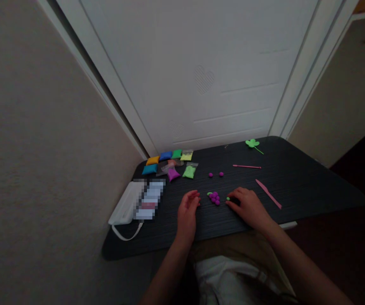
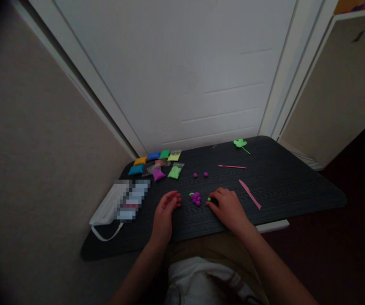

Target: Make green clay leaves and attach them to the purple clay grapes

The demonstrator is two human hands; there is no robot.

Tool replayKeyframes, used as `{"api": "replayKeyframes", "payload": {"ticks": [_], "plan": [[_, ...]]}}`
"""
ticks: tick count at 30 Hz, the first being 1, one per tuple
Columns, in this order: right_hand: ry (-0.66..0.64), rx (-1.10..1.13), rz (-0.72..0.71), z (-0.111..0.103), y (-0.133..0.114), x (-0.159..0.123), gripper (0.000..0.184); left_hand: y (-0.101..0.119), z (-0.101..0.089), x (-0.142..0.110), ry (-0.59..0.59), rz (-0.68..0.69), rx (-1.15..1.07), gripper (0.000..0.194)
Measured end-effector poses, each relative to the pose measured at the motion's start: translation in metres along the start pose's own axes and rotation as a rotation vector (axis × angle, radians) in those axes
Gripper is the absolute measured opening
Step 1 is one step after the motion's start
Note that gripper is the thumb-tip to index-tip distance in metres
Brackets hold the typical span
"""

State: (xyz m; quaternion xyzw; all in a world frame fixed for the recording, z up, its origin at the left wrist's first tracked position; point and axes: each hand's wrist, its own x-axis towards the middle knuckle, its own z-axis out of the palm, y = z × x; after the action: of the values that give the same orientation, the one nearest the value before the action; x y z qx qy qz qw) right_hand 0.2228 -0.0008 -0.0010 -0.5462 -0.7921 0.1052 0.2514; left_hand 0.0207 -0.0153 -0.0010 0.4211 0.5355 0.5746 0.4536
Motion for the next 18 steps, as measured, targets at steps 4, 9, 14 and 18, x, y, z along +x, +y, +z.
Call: {"api": "replayKeyframes", "payload": {"ticks": [4, 9, 14, 18], "plan": [[0.009, 0.031, -0.005, 0.001, 0.001, -0.001, 0.015, -0.001, 0.000, -0.001, -0.027, 0.000, 0.035, 0.025], [0.022, 0.032, 0.010, 0.001, 0.002, 0.000, 0.017, -0.004, 0.006, -0.008, -0.020, 0.126, 0.291, 0.034], [0.021, 0.059, 0.022, 0.001, 0.002, 0.000, 0.017, 0.000, 0.018, -0.016, 0.016, 0.337, 0.697, 0.057], [0.042, 0.070, 0.037, 0.001, 0.002, 0.000, 0.019, 0.005, 0.030, -0.017, 0.019, 0.342, 0.821, 0.070]]}}
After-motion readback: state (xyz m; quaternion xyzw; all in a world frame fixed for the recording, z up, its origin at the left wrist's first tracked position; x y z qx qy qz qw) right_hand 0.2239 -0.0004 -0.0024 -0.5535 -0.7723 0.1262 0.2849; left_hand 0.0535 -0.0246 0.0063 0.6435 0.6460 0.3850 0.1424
